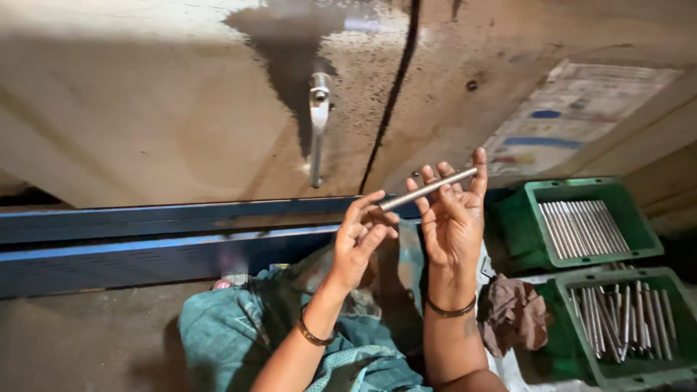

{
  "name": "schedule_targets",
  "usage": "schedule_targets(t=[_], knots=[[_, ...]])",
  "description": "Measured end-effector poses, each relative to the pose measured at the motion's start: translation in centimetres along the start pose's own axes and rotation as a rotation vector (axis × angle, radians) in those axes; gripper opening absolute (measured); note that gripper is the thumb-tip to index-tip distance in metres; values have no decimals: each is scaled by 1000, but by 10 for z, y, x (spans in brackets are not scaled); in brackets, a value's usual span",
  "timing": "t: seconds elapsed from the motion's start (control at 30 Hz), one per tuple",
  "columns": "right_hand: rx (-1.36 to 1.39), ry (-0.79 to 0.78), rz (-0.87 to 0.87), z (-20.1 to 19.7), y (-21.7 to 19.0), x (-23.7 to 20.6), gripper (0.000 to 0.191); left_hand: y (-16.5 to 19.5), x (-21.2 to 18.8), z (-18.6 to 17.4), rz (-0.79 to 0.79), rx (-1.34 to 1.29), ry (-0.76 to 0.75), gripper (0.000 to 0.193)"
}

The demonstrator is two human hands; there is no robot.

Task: The person sits on the floor and repeatedly wipes metal rods with a cloth, then uses a rod to rub a dark patch on a nearby machine door. The person opens the door briefly, then resumes wiping and rubbing the same area.

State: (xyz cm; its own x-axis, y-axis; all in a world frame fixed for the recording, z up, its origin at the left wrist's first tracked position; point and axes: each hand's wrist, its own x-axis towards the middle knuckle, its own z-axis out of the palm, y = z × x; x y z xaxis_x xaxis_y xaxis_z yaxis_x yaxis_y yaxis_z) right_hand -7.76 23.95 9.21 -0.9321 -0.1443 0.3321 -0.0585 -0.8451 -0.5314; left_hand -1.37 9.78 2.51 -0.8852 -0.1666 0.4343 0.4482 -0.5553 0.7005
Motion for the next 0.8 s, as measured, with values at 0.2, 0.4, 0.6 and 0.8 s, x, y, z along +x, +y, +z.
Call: schedule_targets(t=[0.2, 0.4, 0.6, 0.8], knots=[[-88, -36, 89, 18, 20, 1, 75, 22, -8, -10, 64, 79, 49, 20], [-154, -146, 209, 35, 24, 7, 73, 42, -14, -21, 57, 36, -39, 12], [-366, -399, 267, 64, 22, 26, 74, 79, -16, -21, 235, 100, -27, 12], [-458, -614, 267, 104, 9, 46, 62, 123, -8, -10, 447, 558, -23, 20]])
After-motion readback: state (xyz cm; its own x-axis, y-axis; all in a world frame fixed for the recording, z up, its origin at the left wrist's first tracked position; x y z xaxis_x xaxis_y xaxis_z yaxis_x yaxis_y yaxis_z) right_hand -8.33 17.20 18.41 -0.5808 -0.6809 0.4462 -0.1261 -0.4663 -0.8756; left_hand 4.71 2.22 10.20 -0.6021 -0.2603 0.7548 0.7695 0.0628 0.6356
